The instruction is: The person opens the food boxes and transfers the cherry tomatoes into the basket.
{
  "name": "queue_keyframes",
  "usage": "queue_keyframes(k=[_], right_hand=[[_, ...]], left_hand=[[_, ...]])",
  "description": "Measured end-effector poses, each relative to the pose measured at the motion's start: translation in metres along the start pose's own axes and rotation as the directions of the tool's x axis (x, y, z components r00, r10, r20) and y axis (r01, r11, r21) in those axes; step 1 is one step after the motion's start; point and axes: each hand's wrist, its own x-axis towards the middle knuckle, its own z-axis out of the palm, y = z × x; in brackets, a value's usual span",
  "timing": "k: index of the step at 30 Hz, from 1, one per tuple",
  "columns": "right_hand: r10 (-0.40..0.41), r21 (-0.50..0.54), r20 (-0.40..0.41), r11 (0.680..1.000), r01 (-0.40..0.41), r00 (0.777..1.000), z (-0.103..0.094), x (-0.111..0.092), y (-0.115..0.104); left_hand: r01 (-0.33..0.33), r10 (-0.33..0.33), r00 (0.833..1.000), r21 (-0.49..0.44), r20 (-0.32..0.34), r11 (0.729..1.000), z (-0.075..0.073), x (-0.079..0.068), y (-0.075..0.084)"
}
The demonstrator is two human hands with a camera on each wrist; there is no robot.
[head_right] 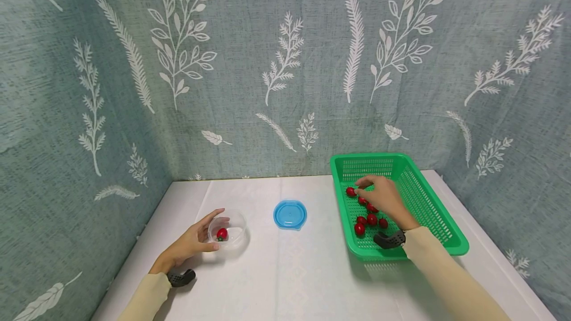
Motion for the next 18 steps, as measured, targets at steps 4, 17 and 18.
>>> queue_keyframes(k=[4,17,18], right_hand=[[-0.037,0.024,0.005,0.999,0.037,0.999,0.009,0.005,-0.014],[-0.116,0.102,0.025,0.988,0.113,0.993,0.042,0.018,-0.050],[-0.122,0.107,0.026,0.987,0.119,0.992,0.045,0.020,-0.053]], left_hand=[[-0.003,0.003,1.000,-0.006,0.000,1.000,0.000,0.000,0.000],[0.043,-0.043,0.999,-0.014,-0.017,0.999,0.001,0.000,0.002],[0.044,-0.044,0.999,-0.012,-0.017,0.999,0.000,0.000,0.002]])
